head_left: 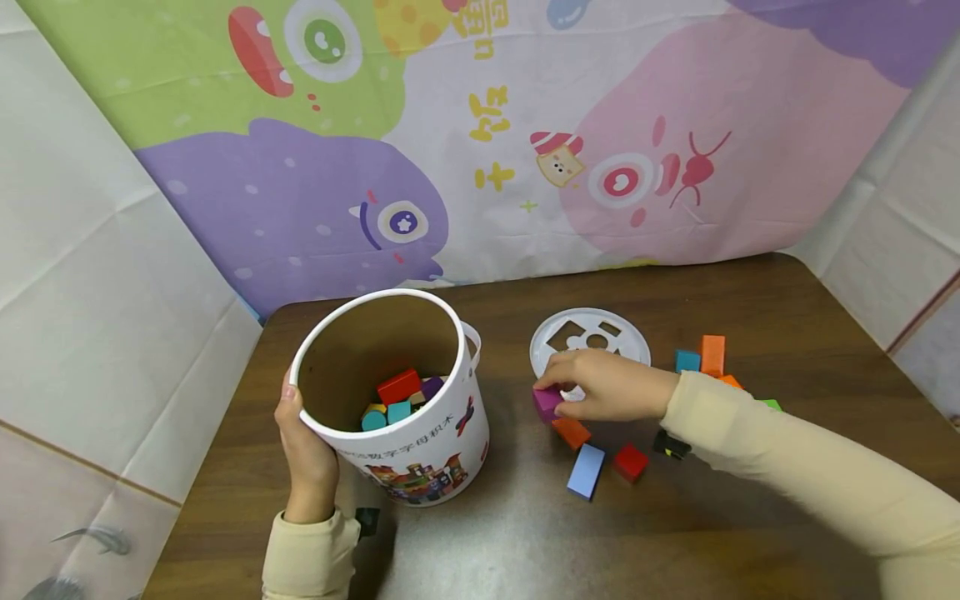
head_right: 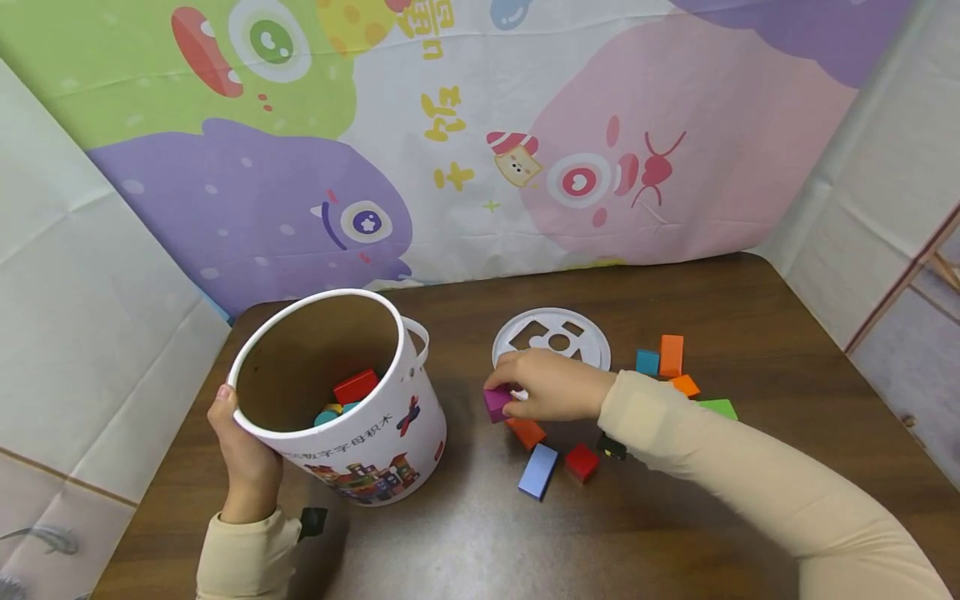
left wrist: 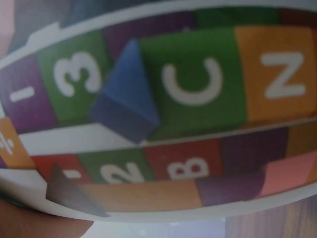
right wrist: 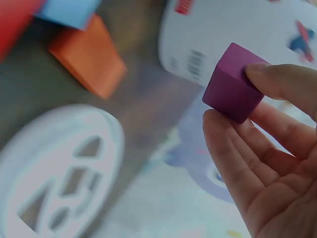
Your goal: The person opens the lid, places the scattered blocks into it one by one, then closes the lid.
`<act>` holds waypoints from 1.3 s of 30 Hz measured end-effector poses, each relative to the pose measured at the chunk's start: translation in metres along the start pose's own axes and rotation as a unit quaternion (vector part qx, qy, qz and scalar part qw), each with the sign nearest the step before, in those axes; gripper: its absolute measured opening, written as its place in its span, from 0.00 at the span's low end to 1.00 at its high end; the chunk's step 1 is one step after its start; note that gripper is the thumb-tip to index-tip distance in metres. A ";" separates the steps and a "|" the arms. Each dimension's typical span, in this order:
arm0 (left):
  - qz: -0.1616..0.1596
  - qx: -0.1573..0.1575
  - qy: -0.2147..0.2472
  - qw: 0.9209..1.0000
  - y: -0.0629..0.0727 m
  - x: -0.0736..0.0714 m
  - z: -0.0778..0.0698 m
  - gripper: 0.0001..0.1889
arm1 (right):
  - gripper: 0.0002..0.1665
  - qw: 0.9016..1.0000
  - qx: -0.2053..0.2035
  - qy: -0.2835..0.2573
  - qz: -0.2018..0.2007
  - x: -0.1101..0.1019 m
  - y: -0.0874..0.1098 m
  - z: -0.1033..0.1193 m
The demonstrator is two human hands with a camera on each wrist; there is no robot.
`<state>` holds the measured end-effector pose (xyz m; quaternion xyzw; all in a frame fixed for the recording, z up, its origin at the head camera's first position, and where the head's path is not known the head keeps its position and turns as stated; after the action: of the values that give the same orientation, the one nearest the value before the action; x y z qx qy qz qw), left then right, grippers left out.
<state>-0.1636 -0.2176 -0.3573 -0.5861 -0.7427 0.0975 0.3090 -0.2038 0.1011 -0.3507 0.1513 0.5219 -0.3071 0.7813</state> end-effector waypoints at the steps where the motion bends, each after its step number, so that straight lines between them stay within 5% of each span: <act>1: 0.002 0.000 0.001 1.000 0.000 0.000 0.000 0.29 | 0.16 1.000 -0.004 0.002 -0.007 -0.007 -0.001 0.002; 11: 0.006 -0.010 -0.016 1.000 -0.002 0.000 -0.001 0.29 | 0.17 0.998 -0.019 0.017 -0.063 -0.070 -0.013 0.022; 22: -0.010 -0.019 -0.035 0.999 -0.001 0.005 -0.008 0.29 | 0.17 0.992 -0.075 -0.003 -0.103 -0.128 -0.051 0.060; 29: -0.009 -0.023 -0.032 0.999 0.000 0.005 -0.008 0.29 | 0.18 0.993 -0.082 -0.010 -0.081 -0.128 -0.085 0.087; 39: -0.009 -0.019 -0.019 1.000 0.000 0.005 -0.008 0.28 | 0.18 0.995 -0.096 0.035 0.002 -0.084 -0.131 0.108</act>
<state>-0.1599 -0.2142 -0.3494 -0.5833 -0.7553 0.0914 0.2844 -0.2322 -0.0321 -0.2191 0.0873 0.5758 -0.2485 0.7741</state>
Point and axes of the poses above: each hand's wrist, its own y-axis away from the middle knuckle, its own x-axis out of the palm, z = x × y, the point moved 4 cm from there along -y, towards the middle knuckle, and after that the axes turned 5 degrees about x, right-handed, at the moved point
